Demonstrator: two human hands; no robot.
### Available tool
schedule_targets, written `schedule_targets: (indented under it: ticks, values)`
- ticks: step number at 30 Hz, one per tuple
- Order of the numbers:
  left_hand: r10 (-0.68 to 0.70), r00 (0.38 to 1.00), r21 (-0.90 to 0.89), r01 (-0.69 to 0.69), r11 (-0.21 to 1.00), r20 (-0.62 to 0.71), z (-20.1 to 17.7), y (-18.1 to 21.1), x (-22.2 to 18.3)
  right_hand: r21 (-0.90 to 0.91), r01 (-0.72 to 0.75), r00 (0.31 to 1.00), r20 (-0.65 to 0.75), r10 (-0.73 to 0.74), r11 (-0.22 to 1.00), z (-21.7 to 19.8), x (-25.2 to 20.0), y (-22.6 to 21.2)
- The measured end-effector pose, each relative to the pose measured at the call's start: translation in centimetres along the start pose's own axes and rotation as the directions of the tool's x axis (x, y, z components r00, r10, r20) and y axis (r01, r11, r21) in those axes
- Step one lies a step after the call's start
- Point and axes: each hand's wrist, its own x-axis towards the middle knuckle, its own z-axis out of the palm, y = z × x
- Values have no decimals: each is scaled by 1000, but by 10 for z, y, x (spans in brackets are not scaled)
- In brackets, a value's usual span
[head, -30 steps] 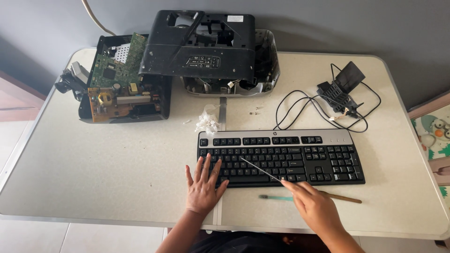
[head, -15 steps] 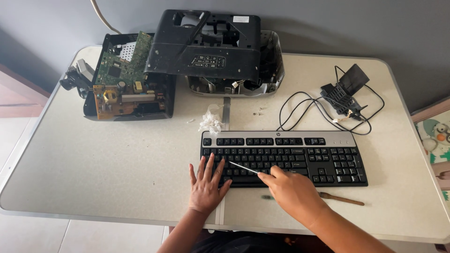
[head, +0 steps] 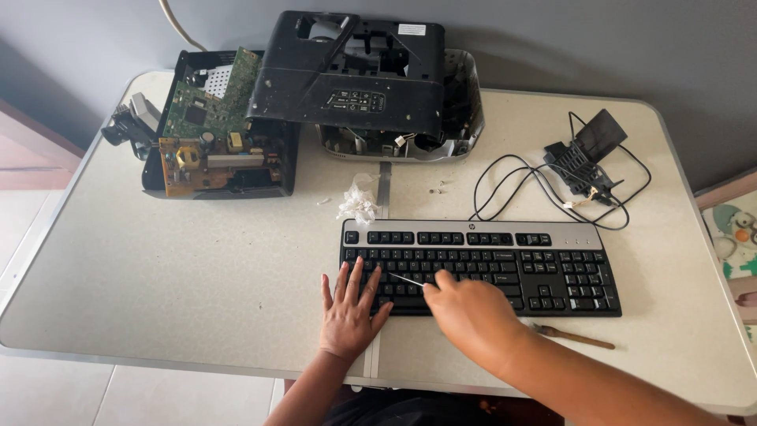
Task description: Disassembling and cleaning a computer keyboard using a screwdriver and various brushes
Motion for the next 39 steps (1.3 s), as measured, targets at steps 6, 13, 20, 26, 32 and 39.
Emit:
schedule_targets:
  ticks: [6,13,20,26,32,39]
  values:
    - [0,1000,-9,1,1000,24,-1,0,-1,225,-154,988,10,156,962,45,-35,19]
    - [-2,999,-2,2,1000,43,-3,1,0,319,-175,984,38,172,931,71,-47,12]
    - [9,1000,14,-9,1000,18,-1,0,0,132,-88,966,252,53,987,-23,10,0]
    - [-3,1000,4,3,1000,-7,0,0,0,-114,109,830,557,-28,987,-68,107,-32]
    - [1,1000,-23,-1,1000,-3,-2,1,1,-70,104,825,563,-47,992,-82,102,-10]
    - [1,999,-25,-1,1000,35,-4,0,0,423,-256,940,319,121,869,10,9,49]
